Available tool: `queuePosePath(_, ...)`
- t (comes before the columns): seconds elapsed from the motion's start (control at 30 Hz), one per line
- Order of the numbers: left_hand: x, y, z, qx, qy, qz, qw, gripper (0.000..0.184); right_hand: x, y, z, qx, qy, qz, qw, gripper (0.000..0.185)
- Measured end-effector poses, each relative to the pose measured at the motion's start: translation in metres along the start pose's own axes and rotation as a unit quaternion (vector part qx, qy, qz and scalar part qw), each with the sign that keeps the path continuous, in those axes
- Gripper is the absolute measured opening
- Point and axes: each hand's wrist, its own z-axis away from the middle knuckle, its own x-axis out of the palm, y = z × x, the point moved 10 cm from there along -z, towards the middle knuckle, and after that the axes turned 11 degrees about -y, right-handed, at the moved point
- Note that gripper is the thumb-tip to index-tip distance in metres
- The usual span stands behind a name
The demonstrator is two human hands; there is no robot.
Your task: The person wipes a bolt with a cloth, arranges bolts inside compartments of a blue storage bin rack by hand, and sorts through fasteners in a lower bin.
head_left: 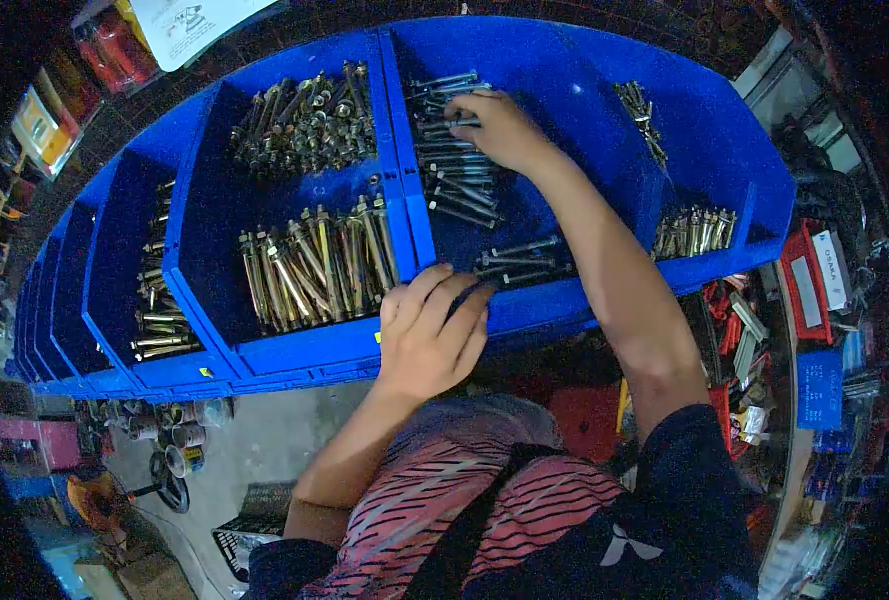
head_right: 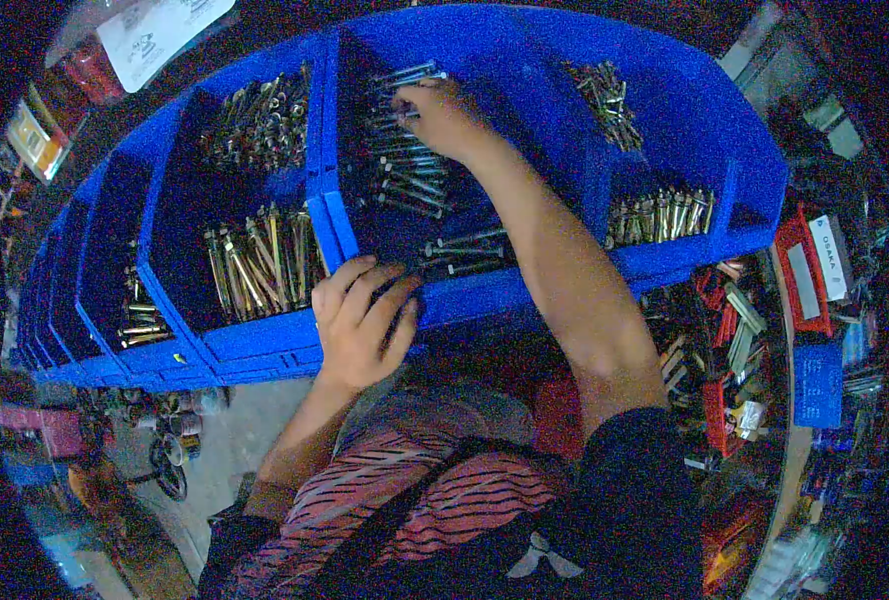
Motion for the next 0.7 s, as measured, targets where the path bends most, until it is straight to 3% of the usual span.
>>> queuePosePath(0.1,-0.002,0.0,0.0,0.003,0.006,0.006,1.0,0.02,0.01,0.001,0.0,0.027,-0.075,-0.057,0.995,0.022)
queuePosePath(0.2,-0.002,0.0,0.001,0.007,0.01,0.013,1.0,0.018,0.01,0.003,0.004,0.032,-0.054,-0.033,0.997,0.022)
queuePosePath(0.27,-0.003,0.0,0.001,0.009,0.017,0.008,1.0,0.017,-0.009,-0.014,0.011,-0.043,0.06,0.054,0.996,0.023)
queuePosePath(0.4,-0.005,-0.002,0.001,0.012,0.024,0.012,1.0,0.015,-0.032,-0.032,0.015,-0.049,0.067,0.06,0.995,0.024)
queuePosePath(0.47,-0.007,-0.001,0.0,0.019,0.026,0.018,0.999,0.014,0.015,-0.017,0.017,0.056,-0.21,-0.011,0.976,0.026)
queuePosePath(0.57,-0.006,0.0,0.001,0.018,0.027,0.009,0.999,0.014,0.026,-0.025,0.035,0.097,-0.265,0.053,0.958,0.027)
queuePosePath(0.7,-0.006,-0.001,0.001,0.018,0.027,0.016,0.999,0.014,0.033,-0.027,0.042,0.111,-0.229,0.065,0.965,0.026)
